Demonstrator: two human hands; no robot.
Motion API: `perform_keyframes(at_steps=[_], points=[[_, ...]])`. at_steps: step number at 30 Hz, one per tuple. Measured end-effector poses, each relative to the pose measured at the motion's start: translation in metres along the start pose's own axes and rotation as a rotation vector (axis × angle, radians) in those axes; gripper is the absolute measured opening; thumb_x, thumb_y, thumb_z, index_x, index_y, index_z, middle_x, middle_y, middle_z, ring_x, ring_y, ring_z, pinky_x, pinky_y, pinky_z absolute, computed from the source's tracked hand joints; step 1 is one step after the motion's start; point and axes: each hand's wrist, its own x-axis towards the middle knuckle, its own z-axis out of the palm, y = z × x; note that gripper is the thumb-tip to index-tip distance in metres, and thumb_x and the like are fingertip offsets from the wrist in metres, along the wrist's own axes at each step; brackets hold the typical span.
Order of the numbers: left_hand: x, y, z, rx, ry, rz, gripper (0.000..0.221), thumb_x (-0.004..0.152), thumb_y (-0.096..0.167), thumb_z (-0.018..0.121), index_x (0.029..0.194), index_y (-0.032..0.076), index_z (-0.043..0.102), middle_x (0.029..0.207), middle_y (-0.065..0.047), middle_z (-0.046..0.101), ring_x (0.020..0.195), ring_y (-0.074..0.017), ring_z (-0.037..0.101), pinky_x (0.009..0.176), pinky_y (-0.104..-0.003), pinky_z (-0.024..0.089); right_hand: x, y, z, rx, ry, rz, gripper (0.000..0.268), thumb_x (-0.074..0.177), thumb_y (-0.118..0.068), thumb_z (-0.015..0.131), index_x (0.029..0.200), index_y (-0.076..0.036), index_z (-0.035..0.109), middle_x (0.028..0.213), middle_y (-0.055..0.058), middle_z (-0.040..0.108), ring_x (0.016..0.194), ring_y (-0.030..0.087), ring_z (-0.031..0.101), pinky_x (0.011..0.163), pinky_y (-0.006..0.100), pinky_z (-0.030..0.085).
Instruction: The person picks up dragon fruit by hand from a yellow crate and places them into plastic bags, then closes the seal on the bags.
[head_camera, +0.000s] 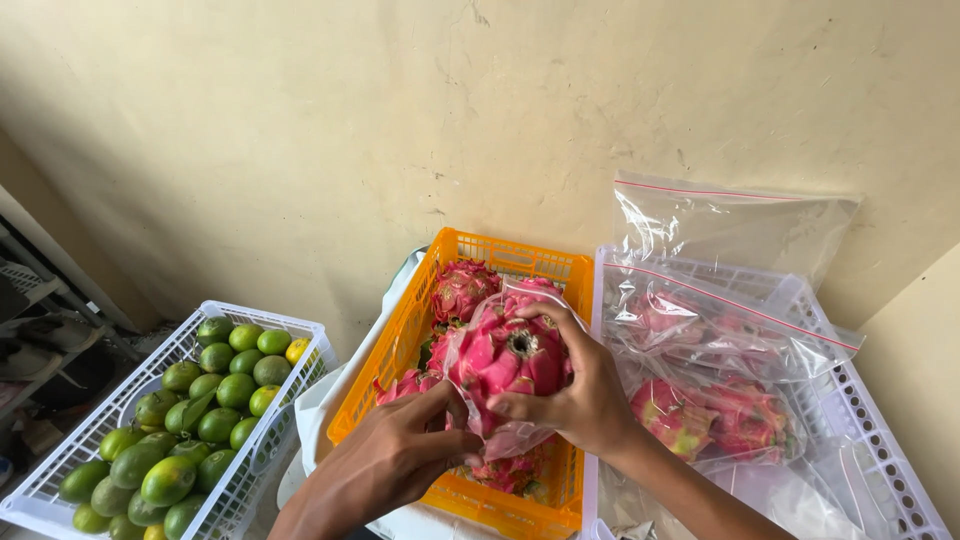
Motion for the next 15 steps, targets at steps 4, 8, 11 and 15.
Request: perform_keyframes(at_steps=[4, 8, 11, 15], points=[[-0.003, -0.001, 0.0, -0.014, 0.031, -0.016, 0.012, 0.094, 0.022, 0.058, 0.095, 0.015, 0.068, 0.089, -0.005, 0.051, 0.059, -0.0196, 0.053, 0.049, -0.034, 0.044, -0.005, -0.007, 0.006, -0.173, 0.026, -0.113, 0.08, 0.056, -0.05, 0.083, 0.119, -0.013, 0.05, 0.119, 0.01, 0.061, 0.108, 0.022, 0.063, 0.091, 0.032, 0.053], [-0.002, 0.0, -0.012, -0.026, -0.008, -0.038, 0.013, 0.094, 0.021, 0.056, 0.093, 0.018, 0.069, 0.087, -0.005, 0.05, 0.062, -0.0199, 0.053, 0.048, -0.033, 0.04, -0.005, -0.007, -0.001, -0.314, -0.104, -0.075, 0.086, 0.053, -0.057, 0.083, 0.121, -0.017, 0.049, 0.122, 0.008, 0.059, 0.11, 0.024, 0.061, 0.089, 0.04, 0.054], [0.0, 0.003, -0.013, -0.011, -0.004, -0.013, 0.012, 0.093, 0.022, 0.059, 0.09, 0.019, 0.07, 0.085, -0.003, 0.05, 0.066, -0.0189, 0.054, 0.054, -0.033, 0.043, -0.005, -0.012, -0.005, -0.327, -0.31, -0.035, 0.09, 0.049, -0.068, 0.074, 0.122, -0.019, 0.05, 0.126, 0.009, 0.052, 0.114, 0.029, 0.059, 0.087, 0.049, 0.056], [0.002, 0.009, -0.008, -0.086, -0.009, -0.021, 0.02, 0.095, 0.027, 0.055, 0.095, 0.018, 0.072, 0.085, -0.005, 0.049, 0.068, -0.0207, 0.052, 0.056, -0.033, 0.042, -0.007, -0.013, -0.011, -0.313, -0.432, -0.071, 0.079, 0.073, -0.077, 0.044, 0.125, -0.018, 0.051, 0.12, 0.008, 0.05, 0.112, 0.027, 0.058, 0.079, 0.044, 0.053]])
